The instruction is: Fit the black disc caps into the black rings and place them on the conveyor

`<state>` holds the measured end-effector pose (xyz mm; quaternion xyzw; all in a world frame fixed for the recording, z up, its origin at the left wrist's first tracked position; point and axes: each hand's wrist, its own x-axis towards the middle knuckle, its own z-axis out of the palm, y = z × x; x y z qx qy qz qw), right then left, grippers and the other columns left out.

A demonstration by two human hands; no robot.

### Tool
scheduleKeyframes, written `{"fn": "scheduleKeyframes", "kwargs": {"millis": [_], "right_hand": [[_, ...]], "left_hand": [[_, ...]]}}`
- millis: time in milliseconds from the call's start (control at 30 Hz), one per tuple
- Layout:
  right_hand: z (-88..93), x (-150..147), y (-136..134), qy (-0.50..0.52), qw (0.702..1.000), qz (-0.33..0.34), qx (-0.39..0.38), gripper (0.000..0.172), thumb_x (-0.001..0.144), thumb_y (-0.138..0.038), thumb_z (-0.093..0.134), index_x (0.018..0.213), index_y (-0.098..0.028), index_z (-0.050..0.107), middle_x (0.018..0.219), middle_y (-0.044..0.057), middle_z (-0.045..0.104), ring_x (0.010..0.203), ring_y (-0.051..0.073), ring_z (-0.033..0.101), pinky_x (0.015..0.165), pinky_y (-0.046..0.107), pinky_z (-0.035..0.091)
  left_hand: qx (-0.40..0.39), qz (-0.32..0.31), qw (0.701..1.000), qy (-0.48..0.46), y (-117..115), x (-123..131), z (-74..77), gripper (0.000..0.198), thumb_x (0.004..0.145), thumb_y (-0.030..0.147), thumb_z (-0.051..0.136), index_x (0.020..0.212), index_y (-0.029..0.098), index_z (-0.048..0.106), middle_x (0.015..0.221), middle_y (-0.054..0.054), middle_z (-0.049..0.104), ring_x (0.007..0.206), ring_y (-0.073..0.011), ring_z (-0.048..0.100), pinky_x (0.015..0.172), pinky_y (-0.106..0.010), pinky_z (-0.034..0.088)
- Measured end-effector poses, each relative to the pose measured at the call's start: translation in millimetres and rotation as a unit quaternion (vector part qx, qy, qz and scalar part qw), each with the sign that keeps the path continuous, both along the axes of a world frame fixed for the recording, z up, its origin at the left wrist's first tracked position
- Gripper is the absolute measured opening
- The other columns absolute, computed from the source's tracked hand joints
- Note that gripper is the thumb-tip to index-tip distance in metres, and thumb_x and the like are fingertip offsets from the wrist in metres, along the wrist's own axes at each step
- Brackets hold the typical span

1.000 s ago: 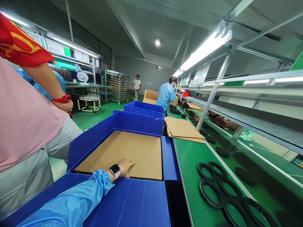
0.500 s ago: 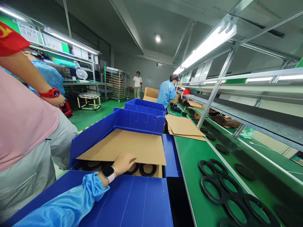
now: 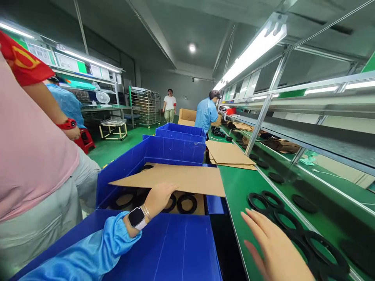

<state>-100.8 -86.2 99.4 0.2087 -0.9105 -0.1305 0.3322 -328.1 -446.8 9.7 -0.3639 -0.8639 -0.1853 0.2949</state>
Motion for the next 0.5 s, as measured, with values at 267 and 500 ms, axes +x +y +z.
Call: {"fn": "scheduleKeyframes", "kwargs": {"millis": [267,500], "right_hand": [[-33.7,-52.5,-79.1,-0.019,0.998,-0.011,0.065,0.037,0.092,-0.015,0.048,0.127,-0.011,0.06,0.121,0.012,0.063,0.109,0.029,0.059,0.082,0.042,0.056],[-4.9,-64.1,-49.2,0.018,0.994,-0.057,0.087,0.049,0.079,0.005,0.041,0.116,-0.015,0.069,0.108,0.008,0.067,0.094,0.024,0.064,0.073,0.036,0.056]], "left_hand": [[0.009,-0.149,0.988,0.045,41.1,70.0,22.3,0.028,0.098,0.016,0.044,0.116,0.022,0.064,0.111,-0.001,0.073,0.1,-0.0168,0.067,0.093,-0.037,0.053],[0.159,-0.145,0.976,0.023,16.9,85.0,43.1,0.041,0.092,0.045,0.057,0.13,0.028,0.057,0.124,-0.004,0.069,0.119,-0.0246,0.061,0.105,-0.044,0.049]]}}
